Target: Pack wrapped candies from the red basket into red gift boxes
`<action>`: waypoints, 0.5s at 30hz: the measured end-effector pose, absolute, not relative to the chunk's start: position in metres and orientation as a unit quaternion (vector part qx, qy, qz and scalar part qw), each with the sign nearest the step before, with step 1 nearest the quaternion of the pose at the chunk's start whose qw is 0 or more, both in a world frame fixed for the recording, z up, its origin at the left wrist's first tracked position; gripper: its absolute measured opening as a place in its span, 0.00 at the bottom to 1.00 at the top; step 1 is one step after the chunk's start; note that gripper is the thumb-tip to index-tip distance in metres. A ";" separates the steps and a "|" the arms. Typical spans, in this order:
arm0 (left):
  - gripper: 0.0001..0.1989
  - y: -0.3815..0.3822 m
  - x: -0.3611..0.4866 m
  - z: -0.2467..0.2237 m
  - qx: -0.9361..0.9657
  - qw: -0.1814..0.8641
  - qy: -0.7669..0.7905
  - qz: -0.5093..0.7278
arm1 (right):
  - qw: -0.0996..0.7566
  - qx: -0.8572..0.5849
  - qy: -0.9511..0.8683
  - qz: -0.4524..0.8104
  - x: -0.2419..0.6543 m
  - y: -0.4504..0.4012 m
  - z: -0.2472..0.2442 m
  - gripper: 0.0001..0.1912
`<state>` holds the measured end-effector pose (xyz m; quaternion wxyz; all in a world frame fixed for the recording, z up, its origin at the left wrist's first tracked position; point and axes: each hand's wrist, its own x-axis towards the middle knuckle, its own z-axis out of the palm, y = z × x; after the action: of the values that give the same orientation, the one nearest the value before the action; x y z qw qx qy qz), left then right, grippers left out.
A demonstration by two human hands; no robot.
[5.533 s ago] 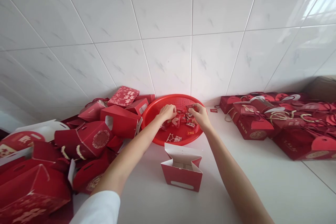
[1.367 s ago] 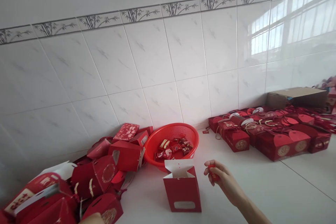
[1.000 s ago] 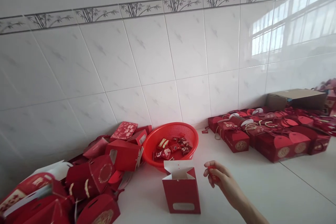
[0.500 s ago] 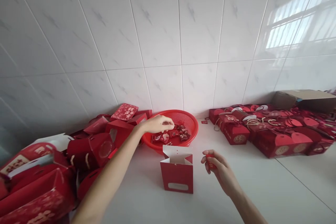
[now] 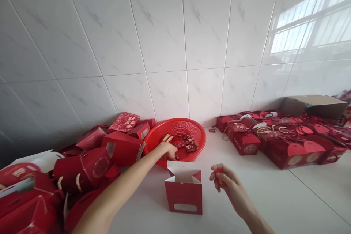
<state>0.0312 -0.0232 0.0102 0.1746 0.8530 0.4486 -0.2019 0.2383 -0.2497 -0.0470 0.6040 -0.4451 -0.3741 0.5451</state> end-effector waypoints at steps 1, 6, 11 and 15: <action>0.12 -0.024 0.033 0.008 0.854 0.169 0.441 -0.219 | 0.603 -0.446 -0.374 0.546 0.238 -0.250 -0.047 0.19; 0.10 -0.033 0.037 0.008 0.853 0.171 0.424 -0.253 | 0.602 -0.447 -0.376 0.545 0.238 -0.250 -0.048 0.19; 0.06 -0.039 0.043 0.016 0.872 0.224 0.394 -0.186 | 0.607 -0.435 -0.379 0.547 0.235 -0.249 -0.051 0.19; 0.05 -0.044 0.044 0.028 0.892 0.230 0.370 -0.118 | 0.616 -0.432 -0.359 0.552 0.234 -0.247 -0.054 0.20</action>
<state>0.0436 -0.0441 0.0278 0.2299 0.8922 0.3705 -0.1177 0.2341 -0.2474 -0.0542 0.6160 -0.4321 -0.3594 0.5521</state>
